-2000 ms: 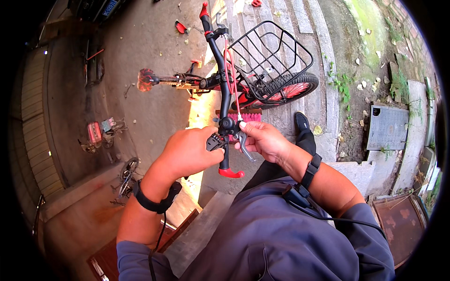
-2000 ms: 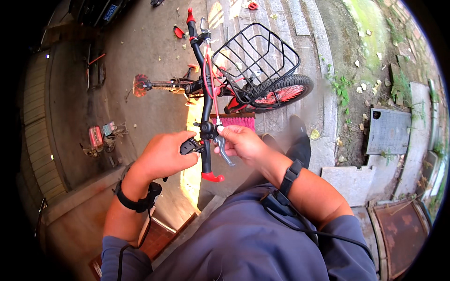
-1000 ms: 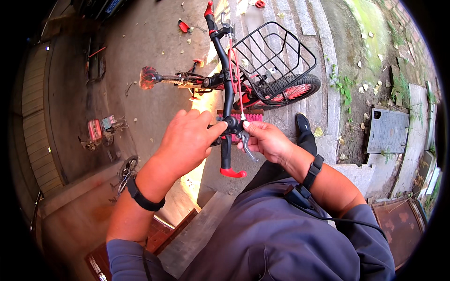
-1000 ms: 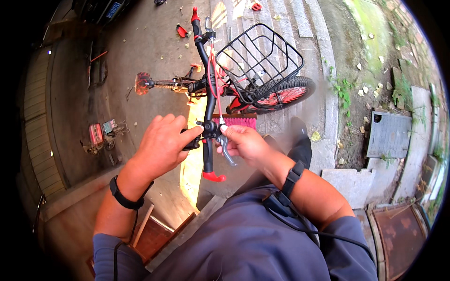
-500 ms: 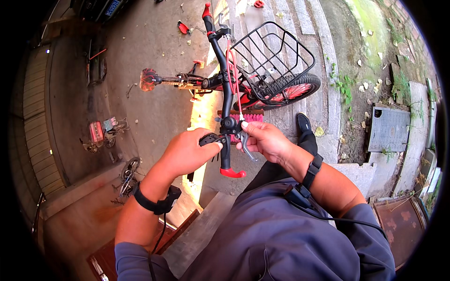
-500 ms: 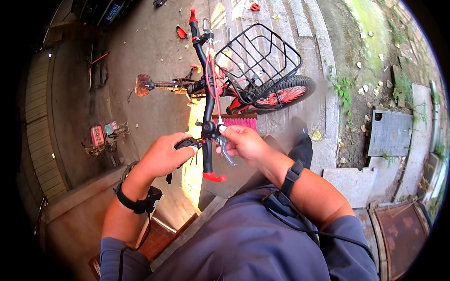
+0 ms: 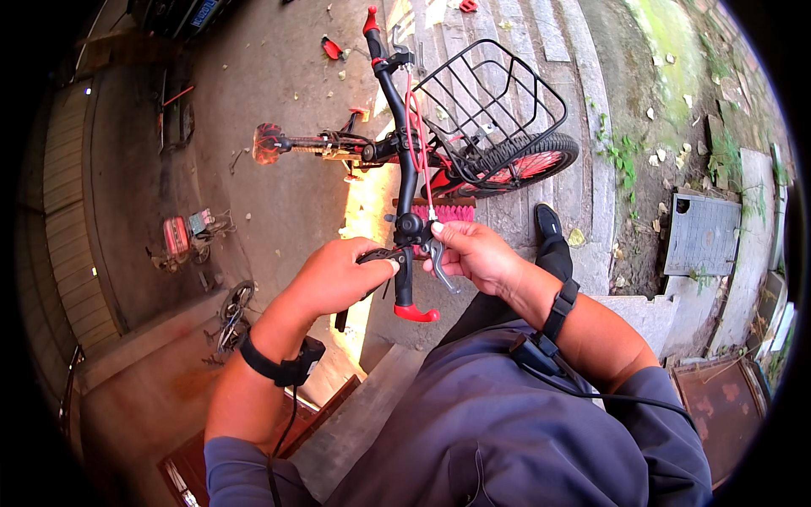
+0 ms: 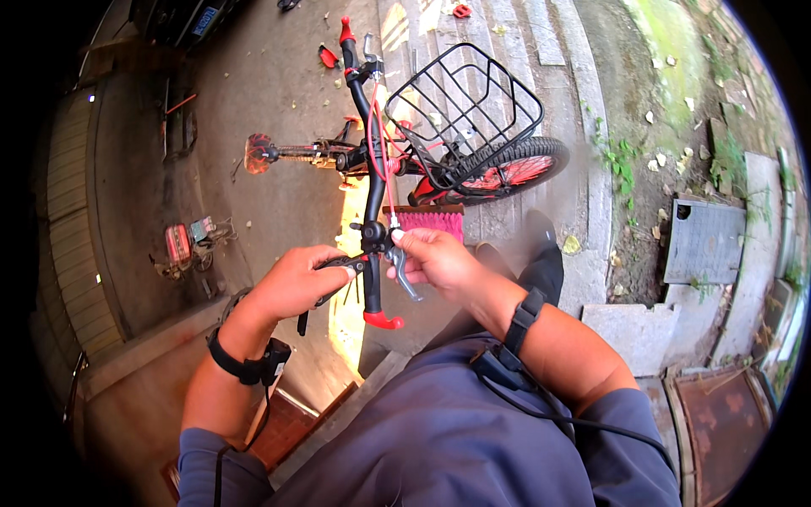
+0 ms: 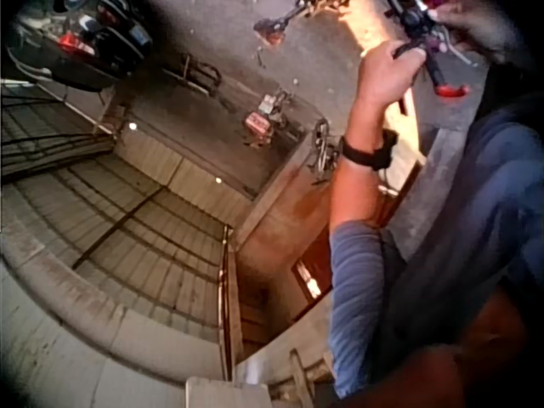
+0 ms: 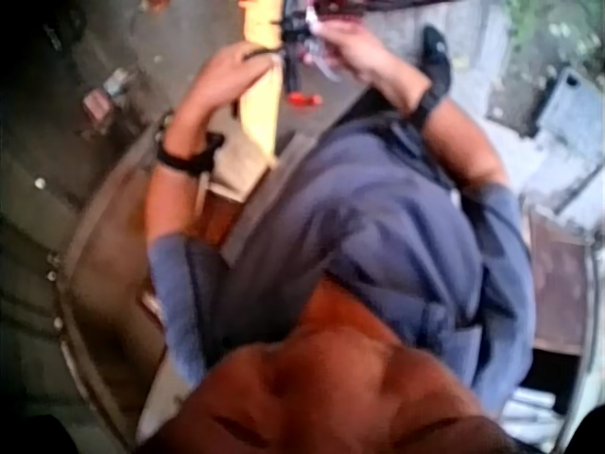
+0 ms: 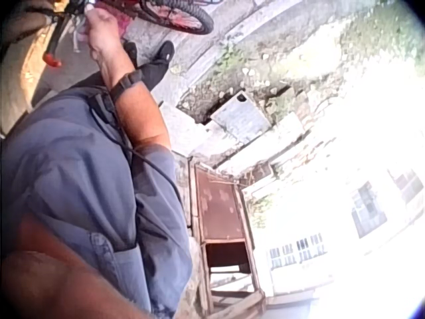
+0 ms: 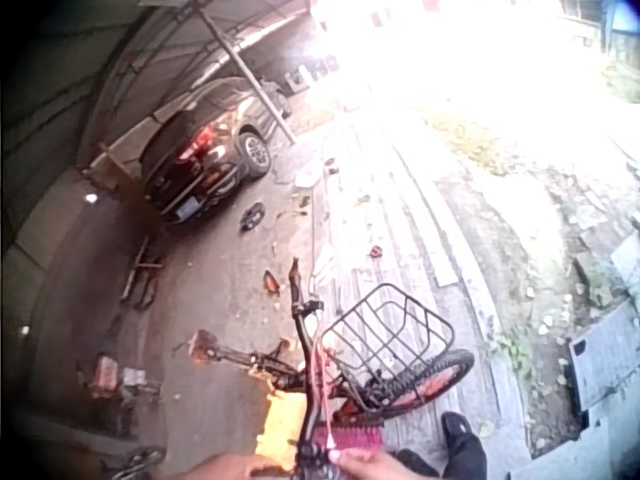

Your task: The person adjusts the left handlebar shifter and brake lever on a red bicycle, using a small tool to tighten or loosen components. The person repeatedly manipulates the shifter mechanism and lever while holding the handlebar grip.

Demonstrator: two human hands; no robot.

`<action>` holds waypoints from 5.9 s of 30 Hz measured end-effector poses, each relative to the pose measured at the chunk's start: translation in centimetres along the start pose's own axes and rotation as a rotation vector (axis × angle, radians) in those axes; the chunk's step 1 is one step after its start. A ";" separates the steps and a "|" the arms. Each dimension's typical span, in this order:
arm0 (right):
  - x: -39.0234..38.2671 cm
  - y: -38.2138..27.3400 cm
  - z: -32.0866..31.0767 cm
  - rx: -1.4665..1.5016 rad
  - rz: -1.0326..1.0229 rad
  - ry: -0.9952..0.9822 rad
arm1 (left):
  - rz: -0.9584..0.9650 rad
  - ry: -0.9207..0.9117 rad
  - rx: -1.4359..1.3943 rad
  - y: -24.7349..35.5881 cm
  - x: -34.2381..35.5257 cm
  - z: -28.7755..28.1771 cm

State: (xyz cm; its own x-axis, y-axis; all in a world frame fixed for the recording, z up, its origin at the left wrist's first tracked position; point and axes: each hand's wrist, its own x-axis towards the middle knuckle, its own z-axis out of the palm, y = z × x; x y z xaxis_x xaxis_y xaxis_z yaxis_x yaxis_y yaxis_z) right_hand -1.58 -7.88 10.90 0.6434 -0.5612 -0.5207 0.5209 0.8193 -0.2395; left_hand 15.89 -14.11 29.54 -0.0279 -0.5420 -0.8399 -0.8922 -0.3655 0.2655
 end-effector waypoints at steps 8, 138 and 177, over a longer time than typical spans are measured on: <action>-0.1 -0.3 0.0 0.009 0.008 -0.020 | -0.175 -0.159 -0.301 -0.8 0.7 -0.4; -0.3 -3.4 -0.4 -0.279 0.089 -0.061 | -0.038 0.511 -1.108 2.3 2.1 10.1; -0.1 -2.6 -0.9 -0.314 0.015 -0.084 | 0.666 0.091 0.599 -0.4 3.5 -0.3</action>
State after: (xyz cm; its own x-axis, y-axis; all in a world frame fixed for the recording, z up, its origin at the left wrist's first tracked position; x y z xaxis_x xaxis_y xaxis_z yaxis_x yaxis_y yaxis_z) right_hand -3.49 -9.85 10.79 0.7007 -0.5459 -0.4594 0.3208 0.8162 -0.4805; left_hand 16.23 -16.09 26.61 -0.6101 -0.5678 -0.5526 -0.7901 0.4880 0.3709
